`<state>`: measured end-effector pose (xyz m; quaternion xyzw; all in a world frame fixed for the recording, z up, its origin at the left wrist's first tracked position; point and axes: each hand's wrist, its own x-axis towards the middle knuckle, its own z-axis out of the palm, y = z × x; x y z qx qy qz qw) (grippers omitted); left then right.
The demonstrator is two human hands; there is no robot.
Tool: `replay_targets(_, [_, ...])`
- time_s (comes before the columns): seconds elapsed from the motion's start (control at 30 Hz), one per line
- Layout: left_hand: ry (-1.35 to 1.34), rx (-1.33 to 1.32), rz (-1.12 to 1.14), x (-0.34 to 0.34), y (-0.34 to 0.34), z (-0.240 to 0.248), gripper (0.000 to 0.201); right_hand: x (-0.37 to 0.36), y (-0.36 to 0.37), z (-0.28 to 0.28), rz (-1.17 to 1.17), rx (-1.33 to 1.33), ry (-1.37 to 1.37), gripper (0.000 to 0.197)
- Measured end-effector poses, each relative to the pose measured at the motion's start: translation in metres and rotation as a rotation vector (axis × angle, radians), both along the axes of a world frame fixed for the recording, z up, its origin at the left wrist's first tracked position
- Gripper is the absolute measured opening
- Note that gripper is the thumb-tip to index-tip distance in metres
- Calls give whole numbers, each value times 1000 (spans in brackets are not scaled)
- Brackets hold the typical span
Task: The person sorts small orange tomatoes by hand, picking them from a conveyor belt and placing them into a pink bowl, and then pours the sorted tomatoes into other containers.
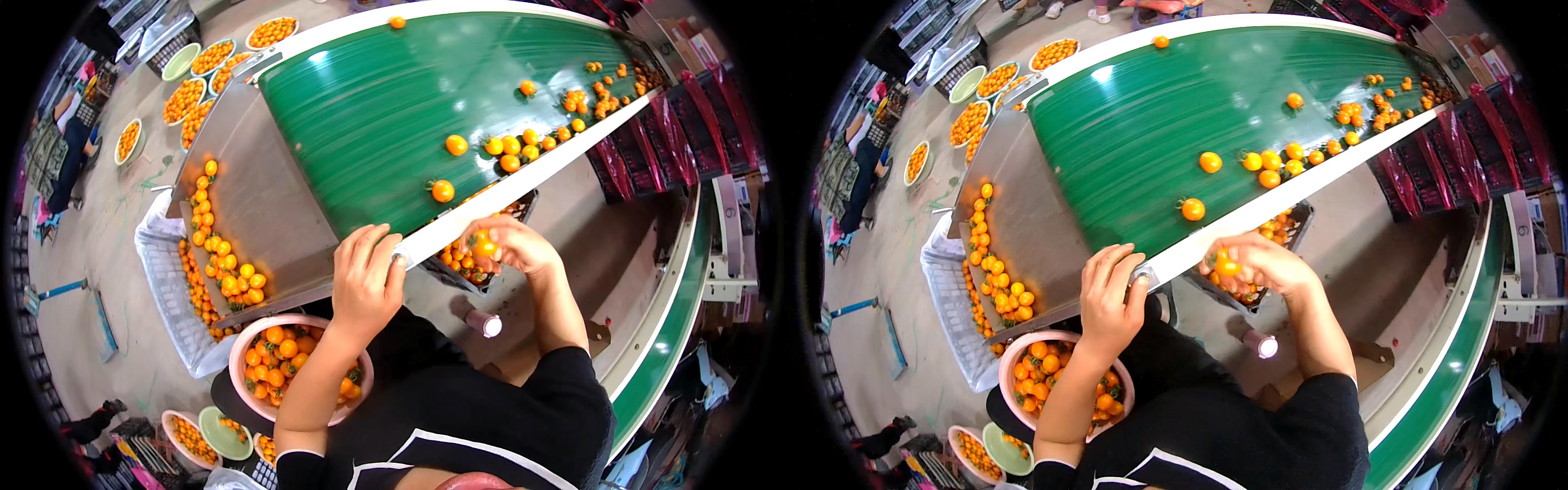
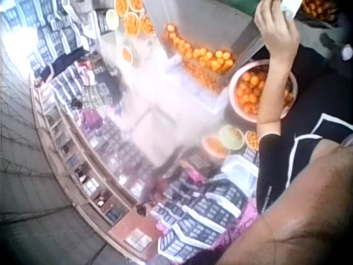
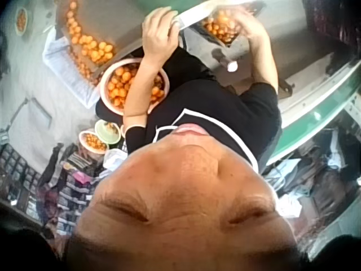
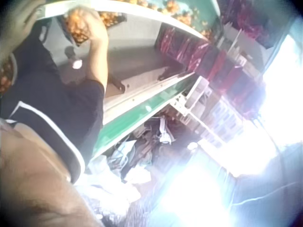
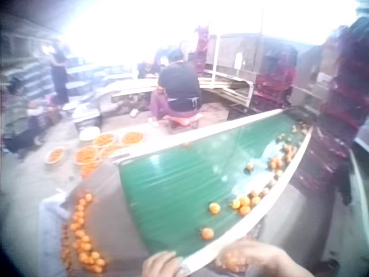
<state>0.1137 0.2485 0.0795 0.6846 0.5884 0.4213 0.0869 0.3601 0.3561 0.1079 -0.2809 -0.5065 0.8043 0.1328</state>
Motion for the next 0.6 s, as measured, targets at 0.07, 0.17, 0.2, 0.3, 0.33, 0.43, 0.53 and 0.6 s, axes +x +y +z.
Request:
replay_targets(0.07, [12,9,-4,0,0,1,24,13,-10,-8,-52,207,-436,42])
replay_targets(0.17, [15,12,-13,1,0,1,24,27,-24,-27,-99,902,-879,32])
replay_targets(0.2, [14,12,-14,1,0,0,24,26,-26,-22,-138,937,-861,29])
replay_targets(0.3, [24,8,-2,1,-1,0,24,-2,-25,12,-386,967,-579,24])
replay_targets(0.33, [24,10,-5,1,0,1,24,-5,-17,14,-419,1124,-647,27])
replay_targets(0.43, [29,23,-3,4,1,2,25,-10,22,-11,-486,1482,-919,51])
replay_targets(0.53, [25,23,10,3,1,0,25,-31,24,-24,-314,1471,-1109,65])
replay_targets(0.6, [16,5,11,3,1,3,25,-38,16,-20,-330,1495,-1010,57])
